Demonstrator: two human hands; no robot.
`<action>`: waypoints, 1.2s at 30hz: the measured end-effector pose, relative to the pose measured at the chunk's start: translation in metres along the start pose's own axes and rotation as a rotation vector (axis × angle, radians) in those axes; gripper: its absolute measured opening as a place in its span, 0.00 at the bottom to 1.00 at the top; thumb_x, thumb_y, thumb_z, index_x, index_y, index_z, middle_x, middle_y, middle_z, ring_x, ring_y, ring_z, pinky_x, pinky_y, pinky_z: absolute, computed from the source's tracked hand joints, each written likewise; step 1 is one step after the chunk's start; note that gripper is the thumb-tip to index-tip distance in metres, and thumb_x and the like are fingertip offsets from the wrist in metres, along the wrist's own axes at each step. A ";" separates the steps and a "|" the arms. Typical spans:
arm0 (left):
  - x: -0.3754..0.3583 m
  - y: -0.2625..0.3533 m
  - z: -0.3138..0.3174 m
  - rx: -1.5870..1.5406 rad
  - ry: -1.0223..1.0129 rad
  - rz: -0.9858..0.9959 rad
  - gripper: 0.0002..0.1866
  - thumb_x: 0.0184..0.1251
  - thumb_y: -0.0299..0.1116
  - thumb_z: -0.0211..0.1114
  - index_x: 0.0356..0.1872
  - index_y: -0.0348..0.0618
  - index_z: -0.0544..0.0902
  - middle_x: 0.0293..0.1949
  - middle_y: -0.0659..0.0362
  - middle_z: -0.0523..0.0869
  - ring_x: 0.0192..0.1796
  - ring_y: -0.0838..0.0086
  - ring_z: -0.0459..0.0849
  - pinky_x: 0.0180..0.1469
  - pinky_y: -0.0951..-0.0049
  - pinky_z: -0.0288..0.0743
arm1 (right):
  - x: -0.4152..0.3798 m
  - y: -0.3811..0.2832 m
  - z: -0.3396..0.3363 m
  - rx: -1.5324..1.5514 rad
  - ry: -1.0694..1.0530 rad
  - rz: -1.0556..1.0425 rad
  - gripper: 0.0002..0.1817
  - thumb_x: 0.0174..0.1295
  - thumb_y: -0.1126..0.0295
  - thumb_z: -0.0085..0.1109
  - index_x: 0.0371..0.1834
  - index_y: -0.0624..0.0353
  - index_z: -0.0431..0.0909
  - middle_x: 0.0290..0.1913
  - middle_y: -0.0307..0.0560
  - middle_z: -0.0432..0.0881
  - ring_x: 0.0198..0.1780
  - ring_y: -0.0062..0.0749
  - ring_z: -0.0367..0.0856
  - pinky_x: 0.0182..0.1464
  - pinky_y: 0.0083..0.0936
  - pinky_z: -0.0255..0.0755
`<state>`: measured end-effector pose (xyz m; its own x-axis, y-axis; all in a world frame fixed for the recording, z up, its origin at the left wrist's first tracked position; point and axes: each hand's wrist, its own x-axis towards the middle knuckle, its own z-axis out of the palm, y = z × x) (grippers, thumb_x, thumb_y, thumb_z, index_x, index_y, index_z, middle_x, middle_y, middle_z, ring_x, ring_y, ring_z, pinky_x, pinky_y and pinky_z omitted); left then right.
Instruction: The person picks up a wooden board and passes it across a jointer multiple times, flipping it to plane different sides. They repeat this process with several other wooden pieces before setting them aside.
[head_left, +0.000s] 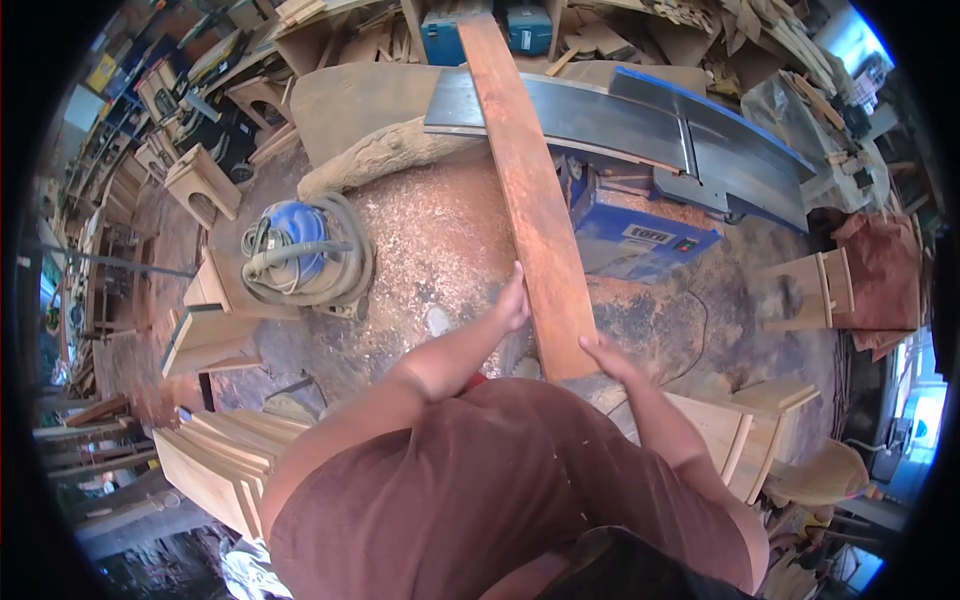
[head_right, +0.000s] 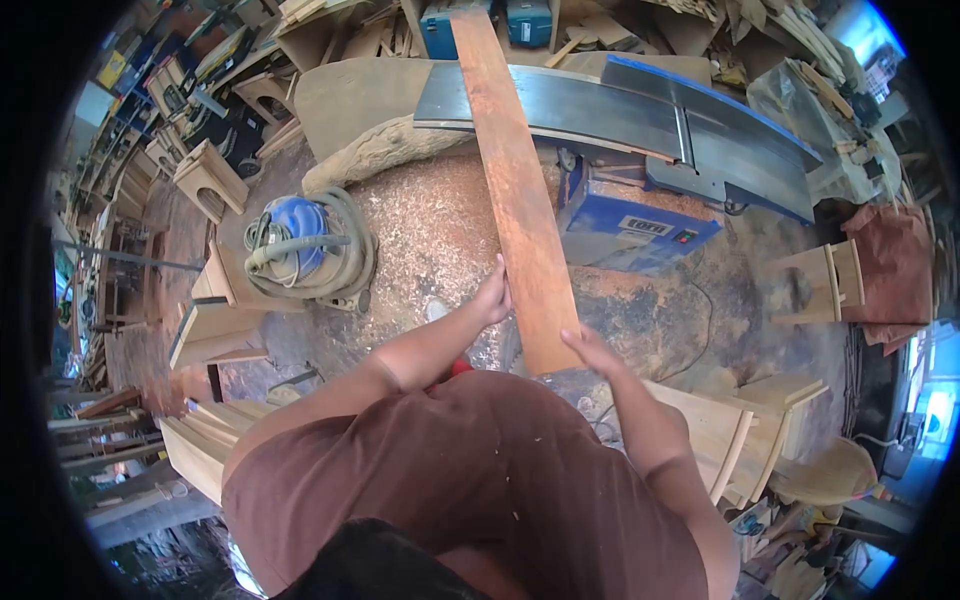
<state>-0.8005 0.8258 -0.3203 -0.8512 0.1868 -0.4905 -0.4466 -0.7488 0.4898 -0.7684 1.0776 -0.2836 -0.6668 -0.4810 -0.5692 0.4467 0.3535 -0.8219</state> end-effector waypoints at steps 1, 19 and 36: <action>0.002 -0.002 -0.003 0.001 0.008 0.016 0.38 0.78 0.63 0.34 0.75 0.44 0.60 0.74 0.52 0.66 0.74 0.63 0.66 0.75 0.55 0.60 | -0.013 0.013 0.007 0.171 0.032 0.059 0.31 0.73 0.50 0.53 0.71 0.58 0.66 0.59 0.44 0.79 0.54 0.27 0.79 0.52 0.31 0.76; -0.189 0.035 -0.019 0.010 -0.180 -0.002 0.29 0.83 0.48 0.40 0.73 0.39 0.59 0.69 0.48 0.72 0.68 0.62 0.74 0.70 0.58 0.71 | -0.058 -0.090 0.110 0.304 -0.200 -0.116 0.31 0.73 0.55 0.52 0.73 0.57 0.58 0.54 0.52 0.80 0.36 0.34 0.85 0.34 0.24 0.83; -0.262 0.174 0.018 -0.029 -0.680 0.285 0.20 0.82 0.41 0.45 0.63 0.37 0.70 0.57 0.52 0.80 0.57 0.66 0.82 0.61 0.65 0.81 | -0.094 -0.256 0.207 0.383 0.038 -0.497 0.31 0.75 0.43 0.38 0.60 0.63 0.70 0.34 0.47 0.85 0.23 0.27 0.84 0.19 0.16 0.80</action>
<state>-0.6599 0.6584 -0.0935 -0.9204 0.3284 0.2124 -0.1831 -0.8417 0.5079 -0.6960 0.8662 -0.0241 -0.8672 -0.4827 -0.1221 0.2552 -0.2205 -0.9414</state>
